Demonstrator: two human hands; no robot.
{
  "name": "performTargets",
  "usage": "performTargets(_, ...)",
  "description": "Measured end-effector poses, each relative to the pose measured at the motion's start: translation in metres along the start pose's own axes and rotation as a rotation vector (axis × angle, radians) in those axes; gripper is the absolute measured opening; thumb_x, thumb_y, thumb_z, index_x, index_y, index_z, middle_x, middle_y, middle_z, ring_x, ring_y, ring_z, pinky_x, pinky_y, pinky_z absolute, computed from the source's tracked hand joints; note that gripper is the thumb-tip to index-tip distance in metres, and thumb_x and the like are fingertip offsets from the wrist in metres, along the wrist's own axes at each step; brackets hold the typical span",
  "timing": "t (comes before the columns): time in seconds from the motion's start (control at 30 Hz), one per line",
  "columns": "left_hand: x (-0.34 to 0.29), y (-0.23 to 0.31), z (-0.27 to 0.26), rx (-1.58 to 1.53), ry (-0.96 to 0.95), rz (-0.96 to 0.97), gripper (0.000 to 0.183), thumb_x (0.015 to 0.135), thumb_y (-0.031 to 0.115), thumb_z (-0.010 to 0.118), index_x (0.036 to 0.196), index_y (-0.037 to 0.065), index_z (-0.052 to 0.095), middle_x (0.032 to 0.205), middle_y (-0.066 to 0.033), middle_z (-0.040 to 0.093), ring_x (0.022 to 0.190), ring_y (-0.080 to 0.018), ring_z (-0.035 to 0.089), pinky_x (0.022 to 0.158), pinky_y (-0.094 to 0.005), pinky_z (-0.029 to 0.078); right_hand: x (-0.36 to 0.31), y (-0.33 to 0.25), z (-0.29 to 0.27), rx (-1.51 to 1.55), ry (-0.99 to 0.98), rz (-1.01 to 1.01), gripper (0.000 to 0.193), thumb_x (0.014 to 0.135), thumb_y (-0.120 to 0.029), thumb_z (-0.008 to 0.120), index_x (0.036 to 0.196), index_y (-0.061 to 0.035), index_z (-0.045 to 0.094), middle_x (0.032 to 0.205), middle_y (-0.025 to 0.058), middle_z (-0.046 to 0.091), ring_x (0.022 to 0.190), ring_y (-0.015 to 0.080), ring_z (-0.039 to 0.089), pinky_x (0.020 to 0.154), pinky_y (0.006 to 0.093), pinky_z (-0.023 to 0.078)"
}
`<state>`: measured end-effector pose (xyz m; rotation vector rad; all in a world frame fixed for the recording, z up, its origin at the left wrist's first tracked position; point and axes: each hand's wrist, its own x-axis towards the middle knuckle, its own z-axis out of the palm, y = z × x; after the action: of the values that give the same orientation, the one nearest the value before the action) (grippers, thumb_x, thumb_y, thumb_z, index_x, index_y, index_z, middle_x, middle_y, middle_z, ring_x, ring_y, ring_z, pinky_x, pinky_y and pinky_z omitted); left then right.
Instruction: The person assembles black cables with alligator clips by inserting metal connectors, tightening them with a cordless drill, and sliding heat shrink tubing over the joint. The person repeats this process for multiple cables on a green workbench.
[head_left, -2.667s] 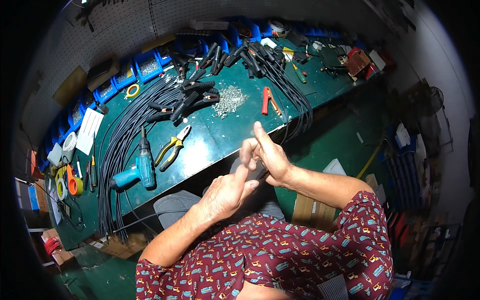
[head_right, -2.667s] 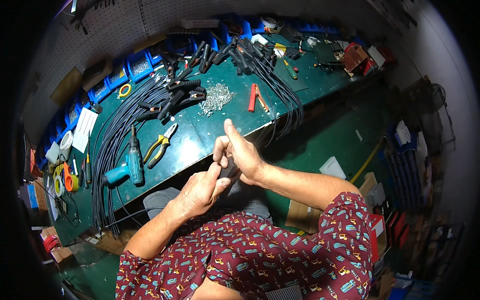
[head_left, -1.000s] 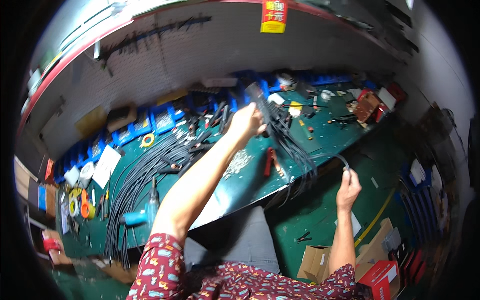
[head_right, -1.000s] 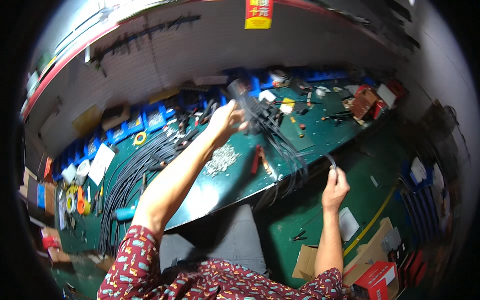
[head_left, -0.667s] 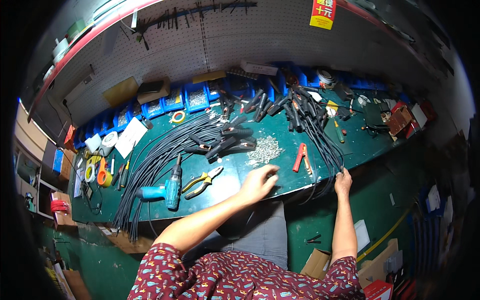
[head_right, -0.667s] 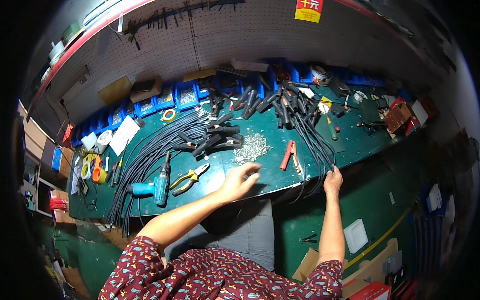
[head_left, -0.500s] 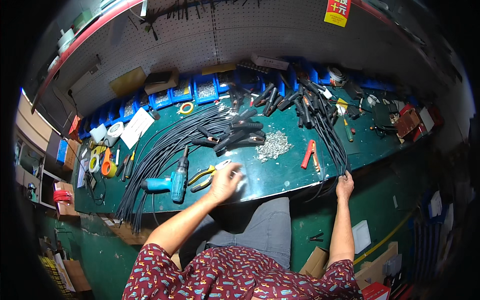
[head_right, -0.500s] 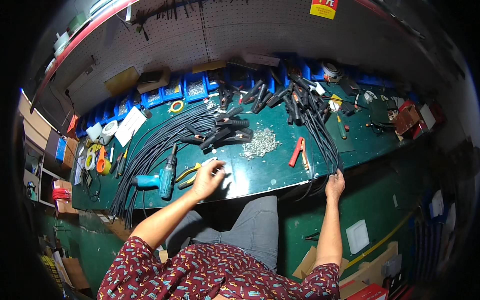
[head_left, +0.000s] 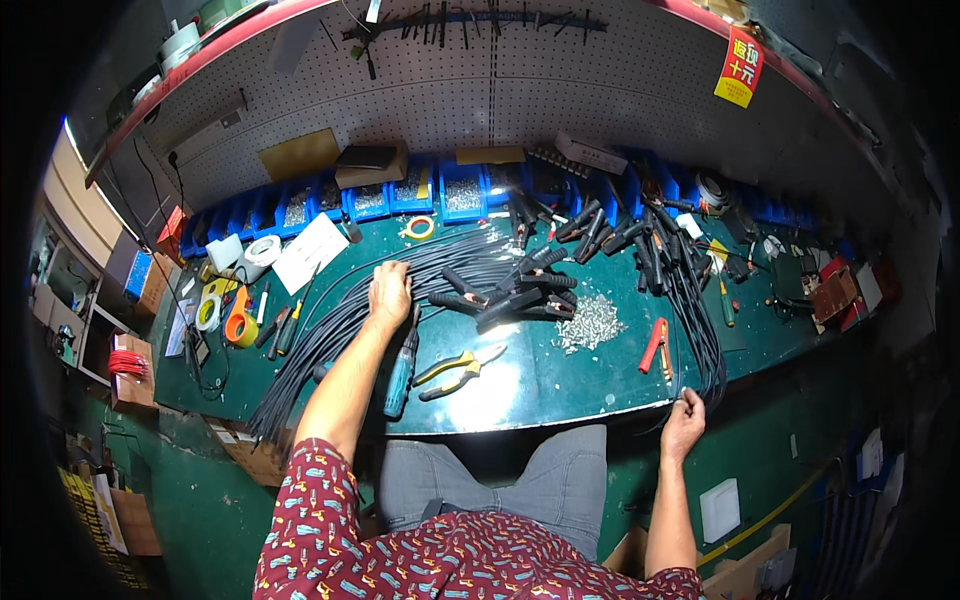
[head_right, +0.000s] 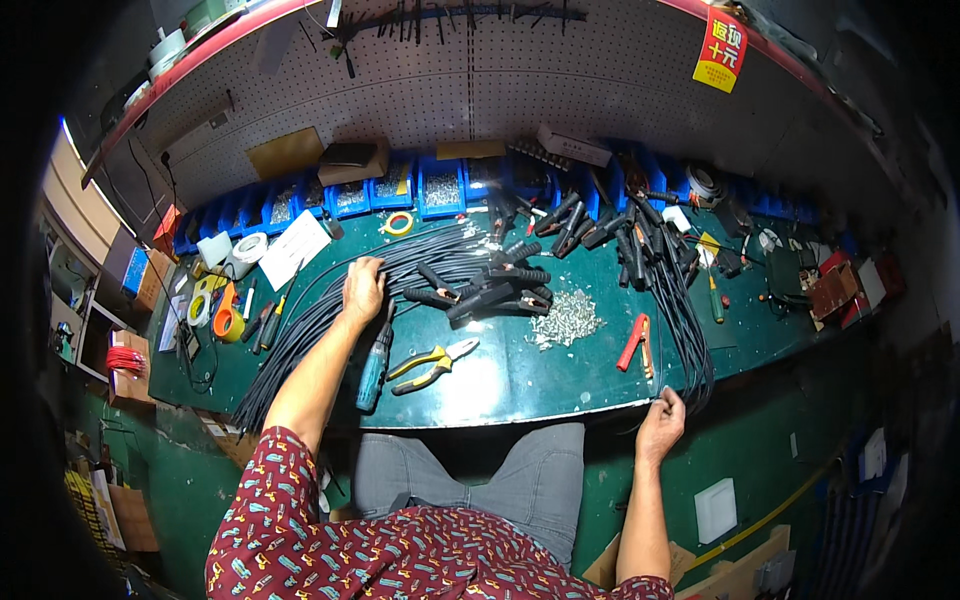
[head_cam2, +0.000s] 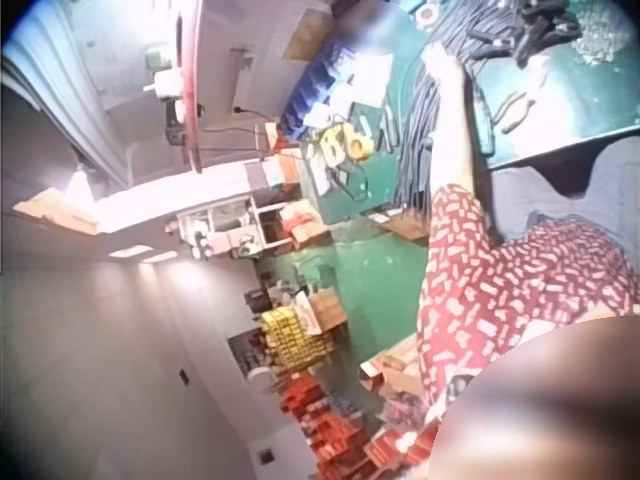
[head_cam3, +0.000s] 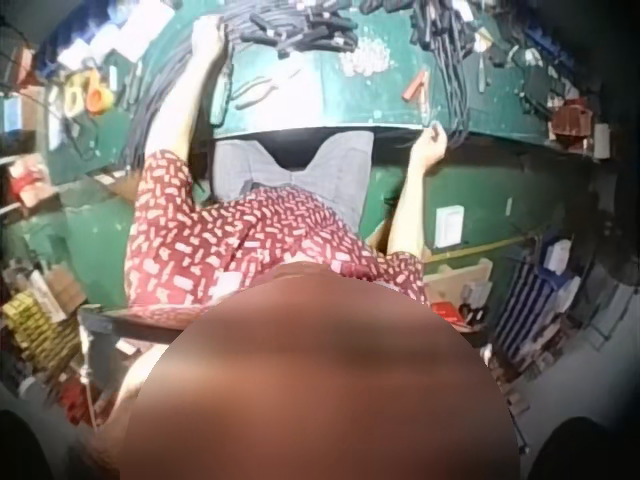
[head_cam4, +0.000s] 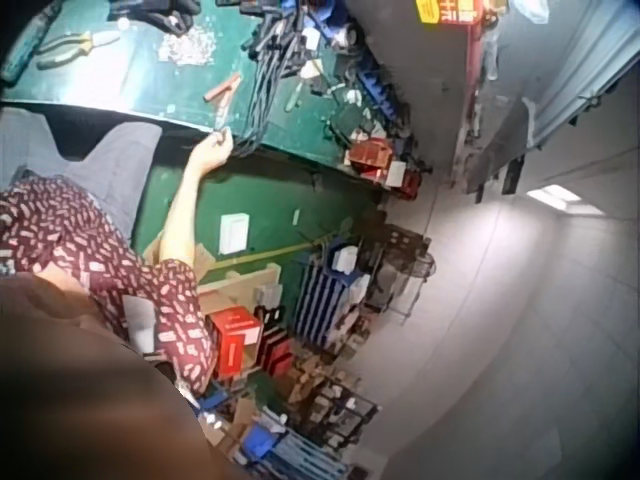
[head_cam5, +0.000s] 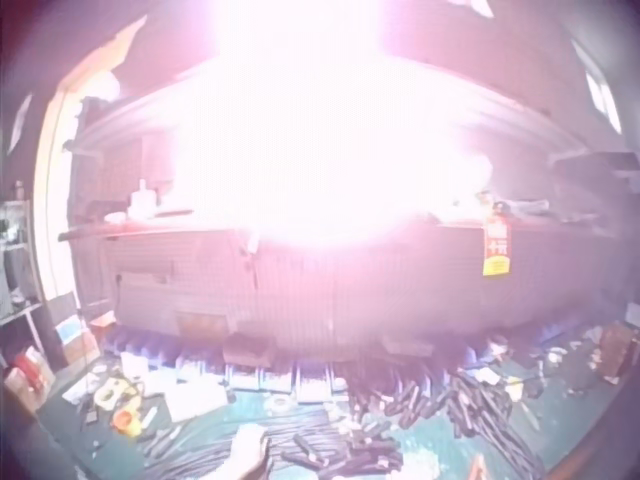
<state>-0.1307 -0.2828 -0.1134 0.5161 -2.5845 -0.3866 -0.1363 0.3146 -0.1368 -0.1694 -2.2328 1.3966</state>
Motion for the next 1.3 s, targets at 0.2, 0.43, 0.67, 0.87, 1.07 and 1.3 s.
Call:
performTargets(0.2,0.037,-0.024,0.02,-0.013,-0.099,0.103,0.03,0.09,0.013,0.069,0.12,0.012,0.07,0.119,-0.0128,0.064,0.116,-0.034,0.058,0.097,-0.0454,0.051,-0.047,-0.035,0.018,0.01,-0.175,0.022,0.019,0.094,0.001,0.058,0.11,0.0054,0.069,0.104,0.0083,0.067,0.083,0.0103,0.061,0.071,0.0243,0.05)
performTargets(0.43,0.047,-0.008,0.043,0.227,-0.218,0.127,0.015,0.091,0.008,0.058,0.104,0.004,0.062,0.11,-0.0156,0.062,0.112,-0.0326,0.059,0.091,-0.0438,0.053,-0.041,-0.107,0.076,0.082,-0.383,-0.053,0.018,0.091,0.0,0.063,0.106,0.004,0.071,0.102,0.0085,0.069,0.089,0.0141,0.063,0.077,0.027,0.051)
performTargets(0.67,0.056,-0.02,0.046,0.284,-0.234,0.192,0.017,0.094,0.015,0.06,0.107,0.005,0.059,0.111,-0.0158,0.062,0.11,-0.034,0.06,0.09,-0.0466,0.052,0.021,-0.159,0.189,-0.023,-0.508,-0.633,0.038,0.083,-0.003,0.069,0.12,0.0002,0.064,0.118,0.0197,0.065,0.11,0.0364,0.062,0.098,0.0424,0.048)
performTargets(0.87,0.05,-0.014,0.042,0.202,-0.277,0.198,0.021,0.094,0.018,0.062,0.113,0.008,0.06,0.113,-0.0167,0.06,0.112,-0.0358,0.057,0.092,-0.0475,0.05,0.055,-0.164,0.243,-0.378,-0.726,-0.607,0.052,0.078,-0.003,0.075,0.127,-0.0085,0.056,0.124,0.0146,0.062,0.121,0.0359,0.054,0.1,0.0486,0.044)
performTargets(1.07,0.056,-0.017,0.047,0.146,-0.304,0.154,0.021,0.091,0.015,0.067,0.107,0.005,0.058,0.112,-0.0194,0.061,0.111,-0.0383,0.059,0.092,-0.0491,0.052,0.075,-0.158,0.243,-0.14,-0.663,-0.781,0.038,0.084,0.0,0.069,0.12,-0.0064,0.061,0.116,0.0147,0.062,0.114,0.0368,0.056,0.099,0.0449,0.045)
performTargets(1.3,0.072,-0.032,0.026,-0.315,-0.379,-0.014,0.028,0.089,0.028,0.074,0.098,0.007,0.059,0.093,-0.0164,0.069,0.094,-0.037,0.067,0.082,-0.0471,0.051,0.077,-0.167,0.232,0.307,-0.468,-0.33,0.033,0.094,-0.007,0.064,0.125,-0.0005,0.056,0.108,0.0114,0.063,0.096,0.0222,0.062,0.085,0.0334,0.051)
